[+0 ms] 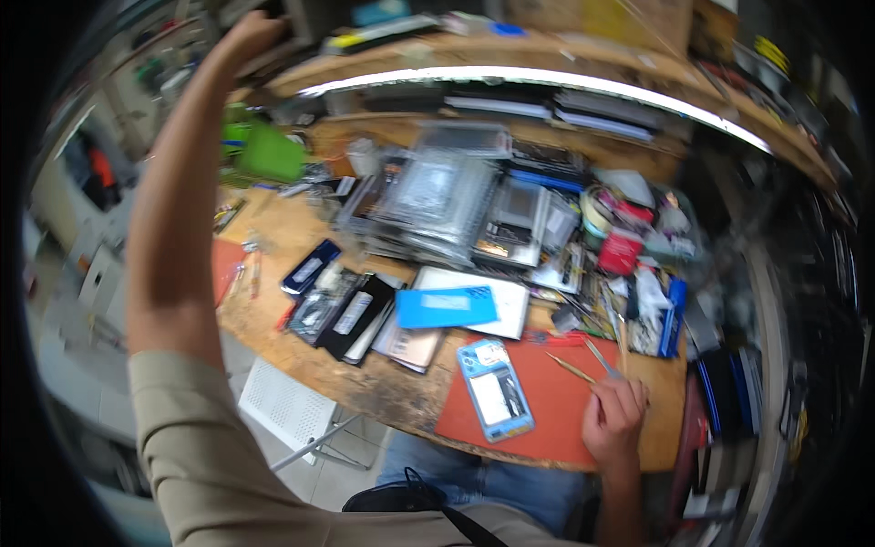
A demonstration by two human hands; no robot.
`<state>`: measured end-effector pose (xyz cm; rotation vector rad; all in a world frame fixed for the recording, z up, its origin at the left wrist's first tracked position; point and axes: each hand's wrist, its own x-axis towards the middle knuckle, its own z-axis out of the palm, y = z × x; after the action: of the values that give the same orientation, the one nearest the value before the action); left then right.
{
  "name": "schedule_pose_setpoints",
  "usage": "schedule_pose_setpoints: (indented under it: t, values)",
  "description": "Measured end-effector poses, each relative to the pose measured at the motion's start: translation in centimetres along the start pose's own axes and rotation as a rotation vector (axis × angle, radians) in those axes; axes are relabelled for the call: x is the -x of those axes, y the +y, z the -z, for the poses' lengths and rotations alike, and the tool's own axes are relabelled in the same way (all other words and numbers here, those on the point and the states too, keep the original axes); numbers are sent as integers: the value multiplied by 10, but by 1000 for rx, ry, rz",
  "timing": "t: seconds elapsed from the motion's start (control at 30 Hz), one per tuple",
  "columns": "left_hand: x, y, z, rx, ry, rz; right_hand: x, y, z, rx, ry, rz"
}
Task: The person disassembles a light blue smartphone, removes the back cover and battery, and handles several other phones and parts on a cluttered workbench. They use a metal prying tool and a screwdriver to open the device and separate components.
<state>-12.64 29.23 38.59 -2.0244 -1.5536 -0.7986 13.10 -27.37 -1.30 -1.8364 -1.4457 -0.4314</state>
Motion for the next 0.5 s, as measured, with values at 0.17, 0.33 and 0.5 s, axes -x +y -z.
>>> schedule_pose_setpoints:
  t: [0.17, 0.33, 0.5]
  values:
    - [-7, -11, -40, 34, -75, -74, -6, 3, -2, 1, -1, -31]
    - [-2, -22, -26, 119, -63, -94, -4, 5, 1, -21, 7, -52]
    - [17, -33, -1, 352, 4, -140, -4, 3, 3, 6, 37, -49]
